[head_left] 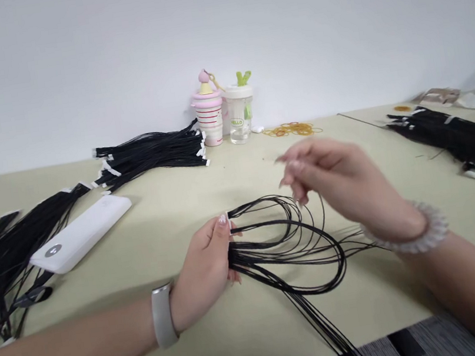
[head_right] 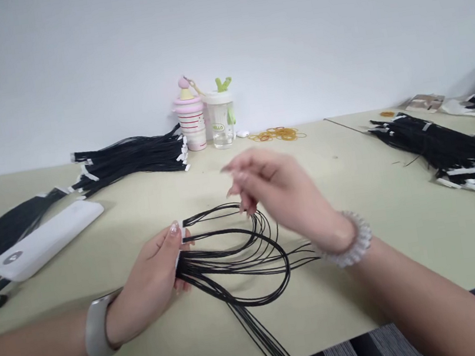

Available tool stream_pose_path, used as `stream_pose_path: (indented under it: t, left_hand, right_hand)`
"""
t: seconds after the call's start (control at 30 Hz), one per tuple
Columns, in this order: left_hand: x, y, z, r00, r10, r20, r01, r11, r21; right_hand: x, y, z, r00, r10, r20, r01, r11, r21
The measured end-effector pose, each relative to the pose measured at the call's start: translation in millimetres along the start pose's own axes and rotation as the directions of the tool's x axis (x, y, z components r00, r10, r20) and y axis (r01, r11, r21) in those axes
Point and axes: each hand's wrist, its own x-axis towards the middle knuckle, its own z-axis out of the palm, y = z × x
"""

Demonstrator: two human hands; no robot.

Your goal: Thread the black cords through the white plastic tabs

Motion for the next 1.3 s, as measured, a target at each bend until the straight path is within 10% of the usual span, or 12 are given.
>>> stream_pose_path:
  t: [0.17,0.83,1.0,1.3]
  left_hand:
    - [0,-2,-1.6,0.997,0.05,0.051,-0.051,0.998,0.023]
    - [-1,0,-1.2,0.994,0.076,0.073,-0.083,0.991,0.106]
    - [0,-2,-0.6,0.997,0.025,0.069,-0.03,0.997,0.074]
    - [1,-4,-1.3,0.995,0.037,0.098,-0.045,0.996,0.082]
  right_hand:
    - [-13,4,30,0.953,-0.183,0.243,0.274,0.863,-0.424]
    - [-12,13,35,0.857,-0.283,0.431,0.511,0.579,-0.635]
    - [-10,14,31,0.749,-0.39,0.535,0.656,0.327,-0.68]
    - [-11,8,29,0.598,-0.51,0.619,0.761,0.117,-0.638]
